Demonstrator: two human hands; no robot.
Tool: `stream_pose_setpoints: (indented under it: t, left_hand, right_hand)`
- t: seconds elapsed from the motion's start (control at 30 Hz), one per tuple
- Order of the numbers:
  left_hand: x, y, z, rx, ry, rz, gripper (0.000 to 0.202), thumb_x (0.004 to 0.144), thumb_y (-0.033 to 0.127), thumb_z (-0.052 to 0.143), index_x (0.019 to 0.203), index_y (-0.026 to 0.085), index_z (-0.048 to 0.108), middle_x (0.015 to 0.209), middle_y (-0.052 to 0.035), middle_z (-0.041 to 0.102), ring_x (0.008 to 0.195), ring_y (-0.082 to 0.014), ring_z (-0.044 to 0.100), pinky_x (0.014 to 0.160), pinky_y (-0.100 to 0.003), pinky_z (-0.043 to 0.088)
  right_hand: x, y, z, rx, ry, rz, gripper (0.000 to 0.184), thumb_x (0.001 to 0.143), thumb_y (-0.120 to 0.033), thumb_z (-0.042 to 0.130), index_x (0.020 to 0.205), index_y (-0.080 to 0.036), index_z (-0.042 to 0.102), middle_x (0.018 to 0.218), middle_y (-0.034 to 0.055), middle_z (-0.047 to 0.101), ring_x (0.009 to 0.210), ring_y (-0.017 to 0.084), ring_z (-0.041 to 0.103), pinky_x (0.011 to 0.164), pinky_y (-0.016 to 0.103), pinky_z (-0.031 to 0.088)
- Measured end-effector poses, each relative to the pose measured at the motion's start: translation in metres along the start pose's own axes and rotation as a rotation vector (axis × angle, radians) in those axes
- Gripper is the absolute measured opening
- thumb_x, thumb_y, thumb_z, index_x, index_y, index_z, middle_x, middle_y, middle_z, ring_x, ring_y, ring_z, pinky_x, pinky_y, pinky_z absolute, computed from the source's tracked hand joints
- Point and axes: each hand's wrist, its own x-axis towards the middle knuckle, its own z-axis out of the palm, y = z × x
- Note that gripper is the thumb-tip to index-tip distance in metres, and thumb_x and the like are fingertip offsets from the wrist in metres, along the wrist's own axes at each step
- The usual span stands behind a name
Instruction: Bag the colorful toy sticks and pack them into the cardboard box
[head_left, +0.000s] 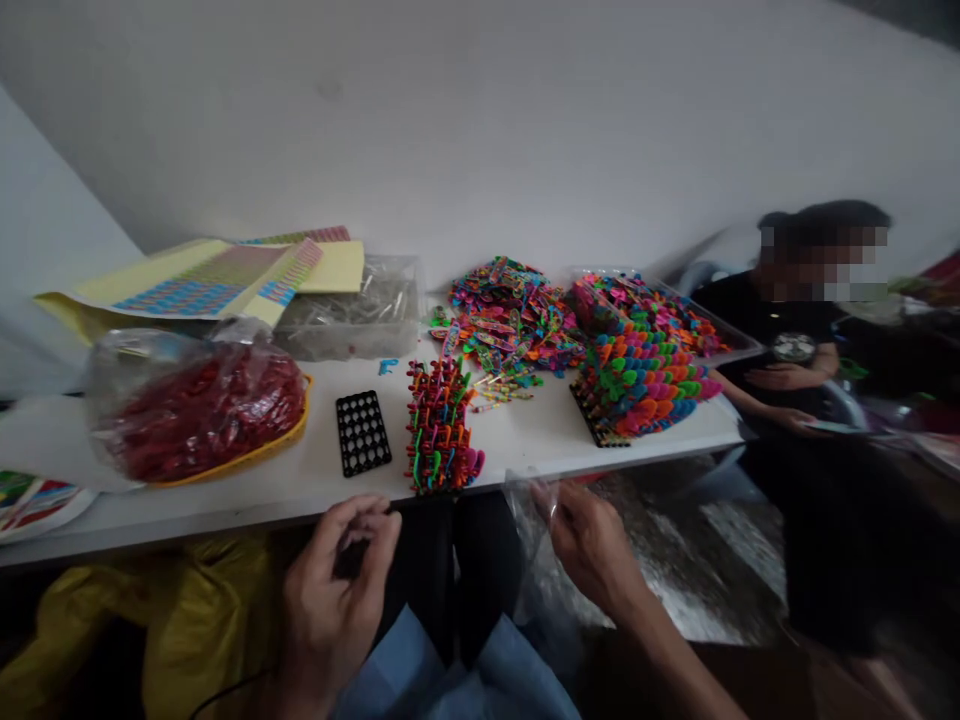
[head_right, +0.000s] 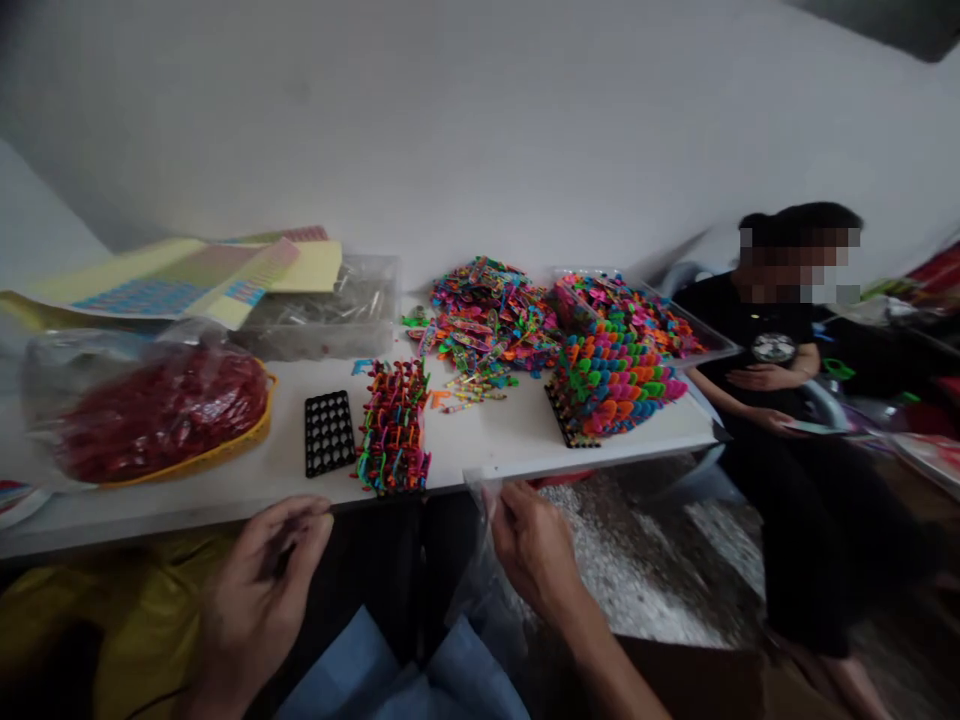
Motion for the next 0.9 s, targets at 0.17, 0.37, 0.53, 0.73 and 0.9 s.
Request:
stream_pose_setpoints:
  t: [0.17, 0.37, 0.53, 0.73, 0.9]
  left_hand:
    - [-0.029, 0.069, 0.024, -0.053, -0.311, 0.253, 0.063, 0.071, 0.059, 0.078, 0.124, 0.03, 0.06, 0.107, -0.0064, 0.069, 0.085, -0.024, 0.067, 0.072, -0.035, 0.059]
    - [-0.026, 0.087, 0.07, -0.082, -0.471, 0.136, 0.034, 0.093, 0.05, 0.056, 0.099, 0.021, 0.073, 0.084, -0.0042, 0.071, 0.07, -0.0167, 0.063, 0.067, -0.025, 0.051]
    - [-0.013, 0.071, 0.07, -0.148, -0.47, 0.026, 0.035, 0.095, 0.046, 0.055, 0.087, 0.018, 0.075, 0.07, -0.001, 0.071, 0.061, -0.0148, 0.064, 0.058, -0.021, 0.047]
    - [0.004, 0.075, 0.069, 0.01, -0.419, 0.173, 0.023, 0.093, 0.035, 0.056, 0.086, 0.021, 0.074, 0.068, 0.0007, 0.07, 0.06, -0.0138, 0.063, 0.061, -0.022, 0.045]
    - [0.017, 0.092, 0.102, -0.029, -0.688, 0.092, 0.013, 0.084, 0.03, 0.066, 0.08, 0.02, 0.074, 0.073, -0.0017, 0.074, 0.066, -0.0167, 0.067, 0.058, -0.024, 0.044]
  right_hand:
    - [0.0, -0.031, -0.03, -0.174, 0.141, 0.044, 0.045, 0.098, -0.045, 0.046, 0.06, -0.022, 0.05, 0.055, 0.0018, 0.057, 0.048, 0.013, 0.043, 0.054, 0.029, 0.023]
    - [-0.017, -0.042, -0.039, -0.153, 0.224, 0.055, 0.047, 0.1, -0.048, 0.044, 0.062, -0.022, 0.055, 0.057, 0.0027, 0.061, 0.05, 0.014, 0.049, 0.055, 0.027, 0.026]
    - [-0.028, -0.029, -0.06, 0.045, 0.176, 0.113, 0.052, 0.102, -0.053, 0.039, 0.069, -0.021, 0.064, 0.059, 0.0035, 0.063, 0.054, 0.015, 0.055, 0.054, 0.025, 0.033]
    - [-0.026, -0.021, -0.1, 0.223, 0.111, 0.124, 0.049, 0.1, -0.056, 0.041, 0.075, -0.02, 0.063, 0.062, 0.0012, 0.061, 0.056, 0.015, 0.055, 0.054, 0.024, 0.04]
    - [-0.018, -0.027, -0.116, 0.189, 0.12, 0.029, 0.043, 0.099, -0.052, 0.043, 0.085, -0.019, 0.066, 0.072, 0.0026, 0.065, 0.066, 0.017, 0.058, 0.06, 0.025, 0.042]
